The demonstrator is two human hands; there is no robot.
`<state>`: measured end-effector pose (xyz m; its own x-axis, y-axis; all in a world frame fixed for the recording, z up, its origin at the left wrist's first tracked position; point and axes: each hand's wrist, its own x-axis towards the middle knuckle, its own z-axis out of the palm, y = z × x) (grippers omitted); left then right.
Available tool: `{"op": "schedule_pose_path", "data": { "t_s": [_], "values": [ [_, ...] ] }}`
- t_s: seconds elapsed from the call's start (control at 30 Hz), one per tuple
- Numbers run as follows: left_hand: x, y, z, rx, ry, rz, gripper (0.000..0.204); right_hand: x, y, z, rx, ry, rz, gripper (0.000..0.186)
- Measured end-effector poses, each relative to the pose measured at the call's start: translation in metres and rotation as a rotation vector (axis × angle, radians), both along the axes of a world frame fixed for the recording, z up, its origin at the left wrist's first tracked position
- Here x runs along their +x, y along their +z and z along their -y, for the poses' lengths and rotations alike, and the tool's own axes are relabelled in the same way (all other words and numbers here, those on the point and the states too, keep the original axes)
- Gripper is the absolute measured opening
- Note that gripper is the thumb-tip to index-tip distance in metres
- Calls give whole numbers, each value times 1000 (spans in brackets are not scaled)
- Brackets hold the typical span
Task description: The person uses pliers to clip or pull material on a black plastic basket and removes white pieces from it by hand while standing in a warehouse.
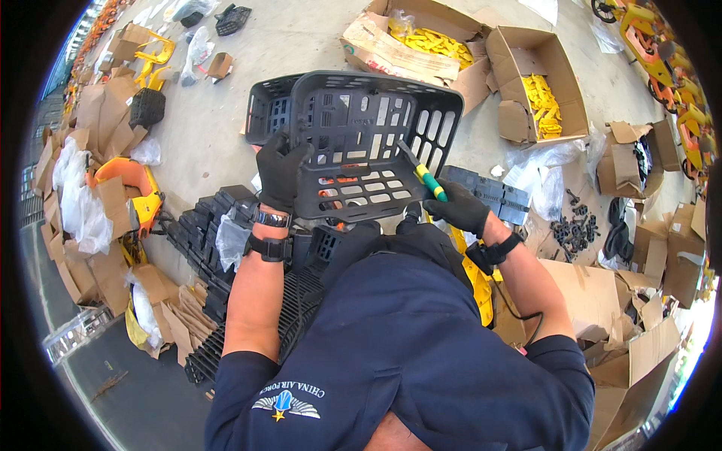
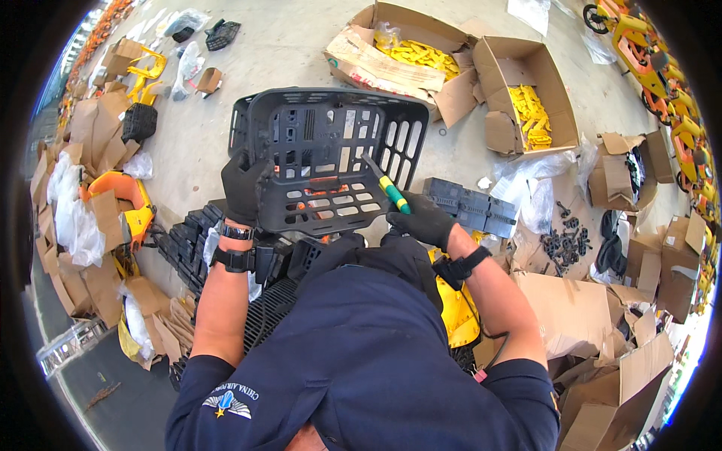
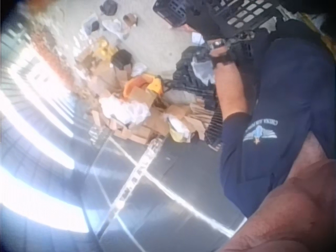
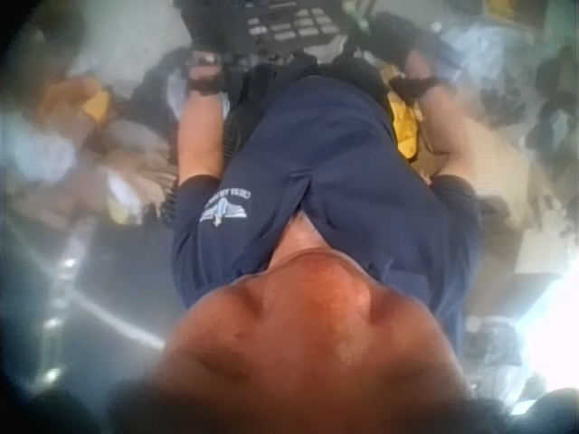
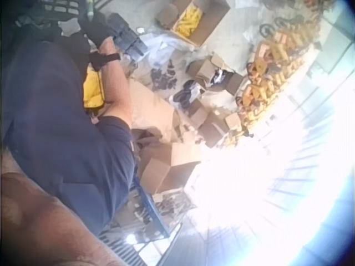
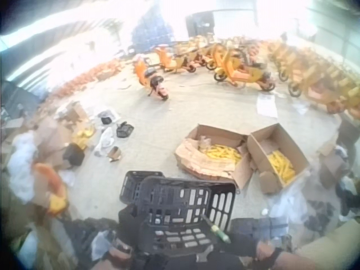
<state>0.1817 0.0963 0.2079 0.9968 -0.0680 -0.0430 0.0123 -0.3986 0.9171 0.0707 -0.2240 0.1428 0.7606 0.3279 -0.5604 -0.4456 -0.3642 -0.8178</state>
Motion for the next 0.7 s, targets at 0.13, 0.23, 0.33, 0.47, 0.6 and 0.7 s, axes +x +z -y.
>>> {"op": "schedule_pose_path", "data": {
  "t_s": [0.13,0.23,0.33,0.47,0.6,0.7],
  "values": [
    [-2,2,6,-74,63,7,28,7,2,-10,427,-202,-23,30],
    [-7,6,16,-130,31,9,28,26,14,-13,230,-176,66,35],
    [-15,24,38,-124,21,42,29,43,30,-4,-246,-60,287,47],
    [-21,33,55,-96,-5,24,37,54,25,3,-579,33,429,51],
    [-25,29,61,-80,-17,16,41,60,23,3,-655,99,445,52],
    [-26,30,65,-77,-46,25,42,61,13,1,-684,95,465,55]
  ]
}}
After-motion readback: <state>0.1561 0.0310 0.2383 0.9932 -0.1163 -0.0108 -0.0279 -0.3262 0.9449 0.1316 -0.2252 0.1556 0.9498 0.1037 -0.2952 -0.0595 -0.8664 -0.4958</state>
